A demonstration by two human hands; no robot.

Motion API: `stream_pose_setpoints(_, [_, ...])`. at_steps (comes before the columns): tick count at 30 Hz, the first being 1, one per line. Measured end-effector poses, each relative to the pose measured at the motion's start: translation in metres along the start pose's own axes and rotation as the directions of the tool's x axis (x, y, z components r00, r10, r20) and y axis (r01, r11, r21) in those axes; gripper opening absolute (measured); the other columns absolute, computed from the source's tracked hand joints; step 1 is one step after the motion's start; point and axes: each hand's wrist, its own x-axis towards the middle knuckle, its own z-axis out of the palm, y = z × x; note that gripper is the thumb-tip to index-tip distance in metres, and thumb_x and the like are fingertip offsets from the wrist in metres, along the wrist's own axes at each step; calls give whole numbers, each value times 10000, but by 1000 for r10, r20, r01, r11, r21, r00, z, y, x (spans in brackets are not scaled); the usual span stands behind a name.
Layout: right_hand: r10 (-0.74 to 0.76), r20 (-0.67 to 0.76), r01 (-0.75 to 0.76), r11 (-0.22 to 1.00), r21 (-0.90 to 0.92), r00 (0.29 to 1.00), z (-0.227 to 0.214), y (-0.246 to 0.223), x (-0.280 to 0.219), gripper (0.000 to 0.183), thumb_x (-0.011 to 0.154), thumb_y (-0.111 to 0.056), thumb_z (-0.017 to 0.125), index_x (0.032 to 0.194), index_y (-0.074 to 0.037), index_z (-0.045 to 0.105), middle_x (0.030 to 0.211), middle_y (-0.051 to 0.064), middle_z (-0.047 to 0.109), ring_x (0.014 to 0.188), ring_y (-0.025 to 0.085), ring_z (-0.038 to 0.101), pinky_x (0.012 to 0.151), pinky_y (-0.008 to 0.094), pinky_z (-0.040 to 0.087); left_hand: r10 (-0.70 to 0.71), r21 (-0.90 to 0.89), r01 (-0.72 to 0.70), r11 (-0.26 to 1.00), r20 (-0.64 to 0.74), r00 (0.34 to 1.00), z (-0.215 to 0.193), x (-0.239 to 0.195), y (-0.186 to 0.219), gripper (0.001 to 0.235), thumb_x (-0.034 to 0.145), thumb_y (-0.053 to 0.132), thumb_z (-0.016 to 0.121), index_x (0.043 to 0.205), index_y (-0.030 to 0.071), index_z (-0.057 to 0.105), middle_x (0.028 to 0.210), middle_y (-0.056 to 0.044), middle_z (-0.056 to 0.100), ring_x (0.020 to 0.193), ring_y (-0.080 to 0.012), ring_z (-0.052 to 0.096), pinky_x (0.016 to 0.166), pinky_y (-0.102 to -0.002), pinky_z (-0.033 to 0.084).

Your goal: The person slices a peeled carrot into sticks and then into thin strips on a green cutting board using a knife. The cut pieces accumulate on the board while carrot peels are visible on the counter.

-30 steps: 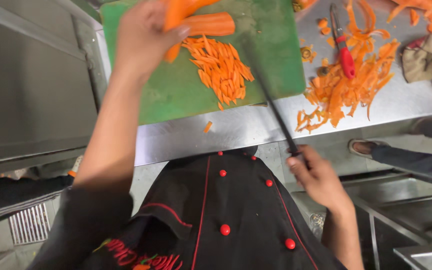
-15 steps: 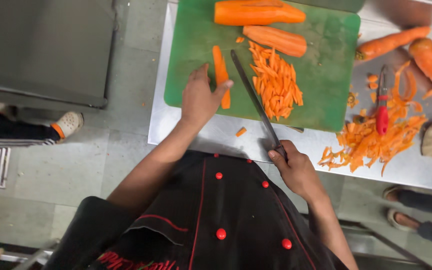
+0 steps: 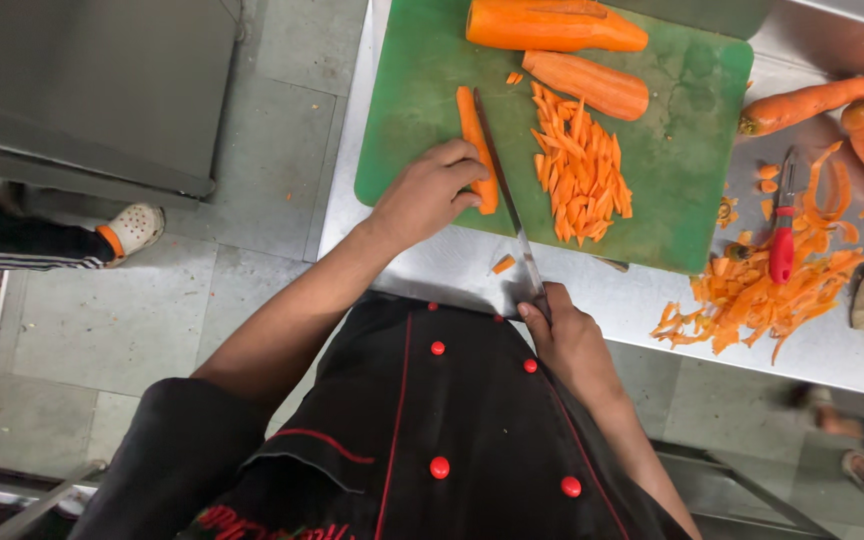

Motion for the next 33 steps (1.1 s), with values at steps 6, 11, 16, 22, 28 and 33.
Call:
stream_pose_setpoints(6, [-18,-66,18,1000,-2,998,2,-12,-4,334,987,-288,634,1140,-6,540,878,218,742,823,462,712,675,524,557,93,55,-99,994,93,991,-8,8,-8,262,792,94,810,1027,47,704,1116,-79,648,1065,-321,634,908,-430,527])
stream_pose_setpoints(11, [-7,-114,6,1000,-4,993,-2,-32,3,354,1000,-286,615,1169,17,544,883,242,736,821,472,709,697,538,554,171,72,-186,980,170,970,-18,18,-14,217,859,101,775,1057,56,696,1110,-72,647,1059,-317,644,913,-432,534])
stream_pose_setpoints(16, [38,-122,-42,999,-27,992,8,-44,20,397,1002,-302,605,1192,39,537,861,284,713,806,503,687,694,568,536,196,56,-211,976,192,961,-21,23,-12,251,864,121,769,1097,62,698,1094,-81,639,1030,-322,640,888,-439,530])
stream_pose_setpoints(22, [31,-109,-37,998,-50,994,21,-43,23,404,1006,-303,602,1210,35,515,844,271,717,781,501,687,680,573,537,257,2,-261,965,154,954,-22,24,-17,232,861,121,767,1061,49,673,1134,-81,640,1067,-323,636,922,-432,530])
stream_pose_setpoints(28, [-30,-174,24,999,-39,984,17,-48,18,410,1015,-299,601,1212,50,512,848,272,718,785,493,697,669,559,551,229,12,-233,972,151,962,-20,21,-22,191,888,108,760,1047,47,675,1114,-79,637,1056,-320,640,906,-435,534])
stream_pose_setpoints(33, [10,-119,-20,996,-83,993,15,-54,19,435,1016,-315,595,1237,50,507,812,282,709,767,502,688,662,572,539,209,18,-213,977,133,969,-16,19,-24,192,888,124,769,1043,48,685,1094,-76,642,1030,-311,649,887,-424,541])
